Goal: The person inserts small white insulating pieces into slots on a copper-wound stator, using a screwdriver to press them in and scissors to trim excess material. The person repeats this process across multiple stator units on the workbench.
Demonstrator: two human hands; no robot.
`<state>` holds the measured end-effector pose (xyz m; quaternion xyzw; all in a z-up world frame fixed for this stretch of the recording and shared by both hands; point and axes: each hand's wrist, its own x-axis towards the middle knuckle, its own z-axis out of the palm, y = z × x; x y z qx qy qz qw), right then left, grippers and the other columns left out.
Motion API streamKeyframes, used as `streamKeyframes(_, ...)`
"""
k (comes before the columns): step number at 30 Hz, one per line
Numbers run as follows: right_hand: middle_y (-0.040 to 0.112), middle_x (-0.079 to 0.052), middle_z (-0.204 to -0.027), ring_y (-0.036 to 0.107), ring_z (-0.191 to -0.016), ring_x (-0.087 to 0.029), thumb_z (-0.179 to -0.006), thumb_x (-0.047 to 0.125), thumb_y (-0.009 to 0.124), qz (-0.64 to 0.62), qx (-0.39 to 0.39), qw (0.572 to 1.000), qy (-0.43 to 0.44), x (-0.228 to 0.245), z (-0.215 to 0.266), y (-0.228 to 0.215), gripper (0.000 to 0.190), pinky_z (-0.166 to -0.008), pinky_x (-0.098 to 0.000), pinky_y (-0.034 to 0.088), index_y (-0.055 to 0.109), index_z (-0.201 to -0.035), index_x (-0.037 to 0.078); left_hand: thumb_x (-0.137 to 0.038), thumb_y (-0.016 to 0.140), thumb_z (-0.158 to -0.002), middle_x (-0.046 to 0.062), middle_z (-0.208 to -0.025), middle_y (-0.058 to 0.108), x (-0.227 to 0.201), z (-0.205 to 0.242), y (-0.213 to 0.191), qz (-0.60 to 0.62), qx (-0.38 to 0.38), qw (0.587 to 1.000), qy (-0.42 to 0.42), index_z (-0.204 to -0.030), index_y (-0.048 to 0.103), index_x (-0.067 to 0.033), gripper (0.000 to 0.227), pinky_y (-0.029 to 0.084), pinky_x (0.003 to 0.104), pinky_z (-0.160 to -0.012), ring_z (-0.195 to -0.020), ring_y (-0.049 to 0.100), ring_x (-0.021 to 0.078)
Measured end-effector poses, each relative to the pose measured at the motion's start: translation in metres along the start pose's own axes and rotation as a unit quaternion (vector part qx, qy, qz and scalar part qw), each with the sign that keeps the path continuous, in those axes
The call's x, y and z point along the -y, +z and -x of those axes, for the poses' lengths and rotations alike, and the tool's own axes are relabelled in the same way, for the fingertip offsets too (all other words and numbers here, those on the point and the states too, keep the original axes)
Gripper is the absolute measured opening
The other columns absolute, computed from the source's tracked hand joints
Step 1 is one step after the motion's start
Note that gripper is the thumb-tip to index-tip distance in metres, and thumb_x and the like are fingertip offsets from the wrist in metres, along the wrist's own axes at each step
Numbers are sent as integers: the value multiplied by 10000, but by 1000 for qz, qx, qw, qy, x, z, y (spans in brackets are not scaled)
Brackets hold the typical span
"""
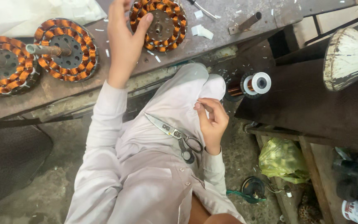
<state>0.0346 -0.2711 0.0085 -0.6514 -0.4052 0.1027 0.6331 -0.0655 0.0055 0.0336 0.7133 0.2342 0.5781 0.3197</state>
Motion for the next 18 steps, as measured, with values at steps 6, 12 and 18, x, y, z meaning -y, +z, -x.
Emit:
streamKeyframes(6,683,-87,-1012,696,-888,-137,-951,-64,701,-62,-40,995,70,-38,28,-16,143,-800,-261,572,668,-1090,-63,-96,806,-1020,135,-1221,684,7,-12,29,37,42,998,42,-1310,632,-55,340,550,364,-958,-1093,688,276)
streamKeyframes(12,701,-82,-970,695,-837,-133,-940,-50,704,-62,-56,988,131,-56,47,-21,147,-755,-250,558,672,-1083,-48,-89,820,-1006,109,-1191,674,-1,-17,35,-24,49,988,143,-1252,673,-57,289,525,400,-916,-1075,656,315)
streamKeyframes(18,685,-63,-983,686,-847,-114,-952,-33,706,-66,-30,991,113,-52,53,-16,124,-739,-227,549,681,-1073,-35,-131,826,-1047,105,-1142,669,0,-27,34,-72,120,975,173,-1222,695,-72,226,487,416,-888,-1051,632,342)
